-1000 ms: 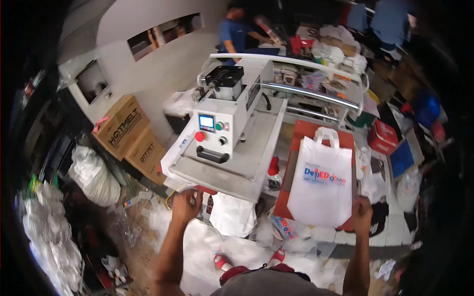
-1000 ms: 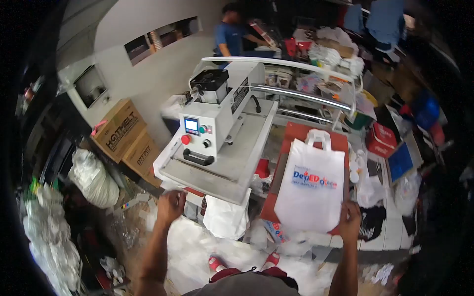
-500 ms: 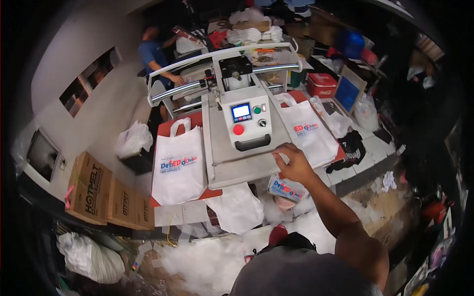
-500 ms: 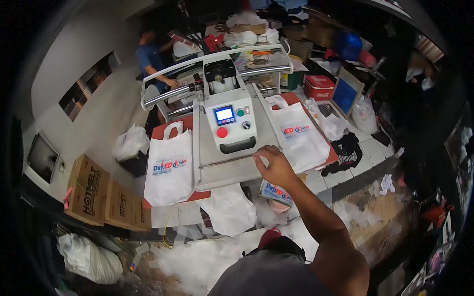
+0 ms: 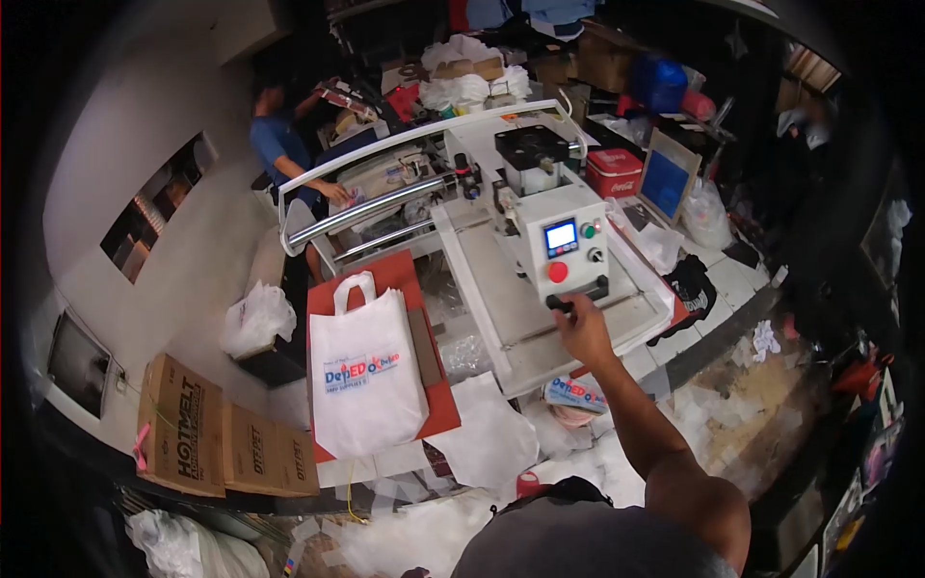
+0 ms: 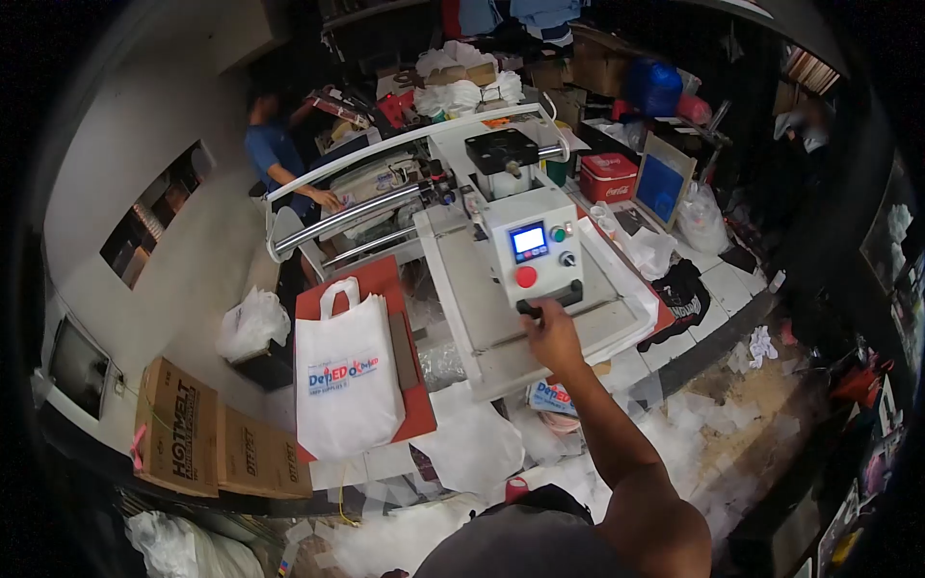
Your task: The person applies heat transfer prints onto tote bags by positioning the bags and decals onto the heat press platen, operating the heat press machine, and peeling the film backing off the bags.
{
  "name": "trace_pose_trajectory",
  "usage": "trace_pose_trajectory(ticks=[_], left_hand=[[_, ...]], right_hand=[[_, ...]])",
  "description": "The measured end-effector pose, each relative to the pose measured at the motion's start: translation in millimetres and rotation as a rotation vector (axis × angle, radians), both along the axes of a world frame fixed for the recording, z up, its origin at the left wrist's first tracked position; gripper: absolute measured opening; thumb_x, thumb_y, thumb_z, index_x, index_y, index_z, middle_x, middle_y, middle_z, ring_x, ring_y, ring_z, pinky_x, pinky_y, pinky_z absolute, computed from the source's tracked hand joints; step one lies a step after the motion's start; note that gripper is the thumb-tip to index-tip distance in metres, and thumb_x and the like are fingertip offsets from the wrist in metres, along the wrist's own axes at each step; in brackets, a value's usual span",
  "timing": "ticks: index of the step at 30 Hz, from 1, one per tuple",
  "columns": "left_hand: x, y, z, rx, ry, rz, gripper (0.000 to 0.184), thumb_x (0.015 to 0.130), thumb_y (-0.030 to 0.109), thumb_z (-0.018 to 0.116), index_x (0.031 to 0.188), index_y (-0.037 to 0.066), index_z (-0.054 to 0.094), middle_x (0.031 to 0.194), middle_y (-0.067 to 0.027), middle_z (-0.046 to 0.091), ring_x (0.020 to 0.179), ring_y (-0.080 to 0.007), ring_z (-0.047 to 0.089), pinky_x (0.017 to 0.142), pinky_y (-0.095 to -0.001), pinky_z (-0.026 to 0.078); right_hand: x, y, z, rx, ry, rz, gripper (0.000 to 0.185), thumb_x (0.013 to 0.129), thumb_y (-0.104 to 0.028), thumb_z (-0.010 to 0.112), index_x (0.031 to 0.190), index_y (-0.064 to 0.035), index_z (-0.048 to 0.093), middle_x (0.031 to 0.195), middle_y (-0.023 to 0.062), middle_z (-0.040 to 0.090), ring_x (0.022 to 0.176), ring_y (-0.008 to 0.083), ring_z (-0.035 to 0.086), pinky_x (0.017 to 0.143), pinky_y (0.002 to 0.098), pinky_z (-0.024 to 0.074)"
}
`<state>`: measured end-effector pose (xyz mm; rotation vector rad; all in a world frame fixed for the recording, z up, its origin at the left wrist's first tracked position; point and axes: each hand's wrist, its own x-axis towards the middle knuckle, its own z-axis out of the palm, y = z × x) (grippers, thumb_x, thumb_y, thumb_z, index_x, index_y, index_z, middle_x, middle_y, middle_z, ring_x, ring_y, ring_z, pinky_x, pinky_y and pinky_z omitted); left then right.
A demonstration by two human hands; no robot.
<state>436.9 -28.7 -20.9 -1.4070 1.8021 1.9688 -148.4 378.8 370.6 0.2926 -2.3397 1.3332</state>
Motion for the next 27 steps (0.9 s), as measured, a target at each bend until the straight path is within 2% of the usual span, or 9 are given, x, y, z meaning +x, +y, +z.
trace_pose_trajectory(ticks=[2,6,9,11,13,15,16,20,27], left_hand=[[-10.5,-2.9,8.2,0.044,-0.001,0.06,0.026,0.095,0.03,0.056,0.092,0.006,0.064,0.093,-0.01,0.067,0.08,-0.0256,0.063,0.066,-0.0402,0.053],[-18.4,-23.5,14.8,-0.237,-0.024,-0.442,0.029,0.095,0.033,0.056,0.097,0.005,0.064,0.095,-0.0097,0.066,0.084,-0.0244,0.063,0.071,-0.039,0.053],[-35.2,-49.9,18.3,-0.826,0.276,-0.996,0.027,0.095,0.03,0.055,0.099,0.005,0.064,0.09,-0.0095,0.065,0.083,-0.0224,0.062,0.071,-0.036,0.053],[-51.0,-64.0,39.9,-0.023,0.048,-0.263,0.026,0.095,0.027,0.053,0.094,0.002,0.062,0.082,-0.0077,0.061,0.076,-0.0204,0.057,0.067,-0.0326,0.049],[-91.1,-104.8,10.6,0.134,-0.379,-0.201,0.027,0.092,0.018,0.043,0.102,0.003,0.064,0.098,-0.0134,0.069,0.074,-0.0235,0.066,0.059,-0.0408,0.054],[-82.6,-155.5,-11.2,-0.046,-0.076,-0.521,0.026,0.093,0.025,0.055,0.103,0.002,0.062,0.098,-0.0166,0.068,0.075,-0.0292,0.067,0.056,-0.0367,0.053],[-85.7,-156.7,4.3,0.006,-0.028,-0.229,0.026,0.093,0.025,0.053,0.102,0.003,0.063,0.095,-0.0137,0.069,0.07,-0.0262,0.067,0.055,-0.0346,0.052],[-103.6,-216.8,25.4,-0.042,-0.145,-0.178,0.025,0.09,0.025,0.054,0.102,0.005,0.063,0.09,-0.0083,0.069,0.063,-0.0187,0.065,0.051,-0.0318,0.05],[-27.1,-277.1,4.3,0.089,-0.077,0.045,0.026,0.093,0.028,0.055,0.101,0.004,0.059,0.079,-0.0092,0.063,0.052,-0.0164,0.053,0.043,-0.0285,0.039]], right_hand=[[-21.4,6.5,-23.1,-0.015,0.076,-0.046,0.019,0.085,-0.006,0.065,0.102,-0.0011,0.058,0.086,0.0194,0.063,0.074,0.0364,0.063,0.064,0.0402,0.0505],[-28.0,22.8,-24.6,0.073,0.174,-0.152,0.014,0.088,-0.003,0.06,0.101,-0.0015,0.057,0.087,0.021,0.062,0.078,0.0377,0.064,0.068,0.0419,0.0505],[-22.0,29.1,-14.5,0.044,0.178,-0.188,0.014,0.09,-0.003,0.058,0.104,-0.0013,0.057,0.08,0.017,0.061,0.069,0.0298,0.063,0.063,0.0374,0.0491],[-6.3,26.4,-14.8,-0.087,0.067,-0.275,0.013,0.092,-0.003,0.056,0.105,-0.0011,0.057,0.072,0.0126,0.059,0.062,0.0186,0.057,0.058,0.0319,0.0459],[19.8,4.6,-13.8,-0.061,0.034,-0.299,0.013,0.092,-0.003,0.055,0.105,-0.0012,0.057,0.07,0.0112,0.058,0.061,0.0154,0.054,0.057,0.0303,0.0443],[45.3,-40.0,-31.5,-0.068,-0.003,-0.243,0.011,0.093,-0.004,0.054,0.102,-0.0017,0.06,0.071,0.0094,0.06,0.062,0.0118,0.053,0.057,0.0283,0.0434],[54.6,-71.8,-39.7,-0.05,0.013,-0.176,0.01,0.092,-0.005,0.055,0.098,-0.0022,0.062,0.073,0.01,0.062,0.063,0.014,0.055,0.059,0.0291,0.0451],[42.5,-204.4,-89.1,0.092,0.023,0.214,0.011,0.088,-0.009,0.059,0.095,-0.0016,0.063,0.084,0.0183,0.065,0.075,0.0344,0.064,0.067,0.0404,0.0502],[-32.2,-363.2,-138.5,0.491,-0.036,0.203,0.036,0.079,-0.021,0.07,0.104,0.0046,0.065,0.098,0.0217,0.067,0.091,0.0365,0.064,0.081,0.0412,0.0513]])
